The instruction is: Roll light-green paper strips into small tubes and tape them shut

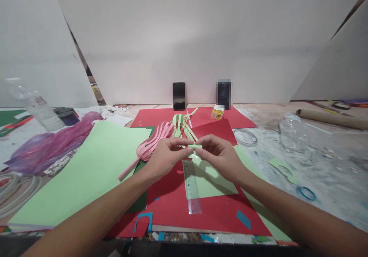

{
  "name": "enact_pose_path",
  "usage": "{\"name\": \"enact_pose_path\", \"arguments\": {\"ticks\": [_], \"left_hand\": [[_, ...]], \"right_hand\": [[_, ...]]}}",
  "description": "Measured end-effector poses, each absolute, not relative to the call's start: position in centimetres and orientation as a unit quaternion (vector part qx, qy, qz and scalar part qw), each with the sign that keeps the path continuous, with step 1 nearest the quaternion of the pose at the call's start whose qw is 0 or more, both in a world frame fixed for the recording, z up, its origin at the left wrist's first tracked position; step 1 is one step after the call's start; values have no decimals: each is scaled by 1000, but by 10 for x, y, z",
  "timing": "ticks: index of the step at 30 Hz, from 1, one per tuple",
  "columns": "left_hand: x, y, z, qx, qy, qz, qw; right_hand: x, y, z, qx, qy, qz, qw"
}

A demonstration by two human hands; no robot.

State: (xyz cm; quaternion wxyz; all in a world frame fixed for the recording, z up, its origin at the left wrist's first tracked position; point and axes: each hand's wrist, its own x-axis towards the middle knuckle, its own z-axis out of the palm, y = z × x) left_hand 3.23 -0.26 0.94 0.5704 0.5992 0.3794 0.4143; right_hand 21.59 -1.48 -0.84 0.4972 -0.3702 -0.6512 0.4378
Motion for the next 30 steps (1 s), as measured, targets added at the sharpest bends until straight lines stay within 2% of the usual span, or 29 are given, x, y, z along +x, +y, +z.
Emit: {"name": "enact_pose_path", "arguments": {"ticks": [7, 14, 19, 30], "left_hand": [[34, -2, 8, 573, 387, 396, 604], [33, -2, 8, 585, 364, 400, 605], [32, 0, 3, 561, 353, 408, 628], [31, -1, 5, 598, 371, 402, 585]], "right_hand": [[217, -13, -12, -381, -665, 398, 505], [212, -18, -4, -361, -640, 461, 498], [213, -17, -5, -365, -638, 451, 506], [214, -16, -6, -387, -644, 434, 497]]}}
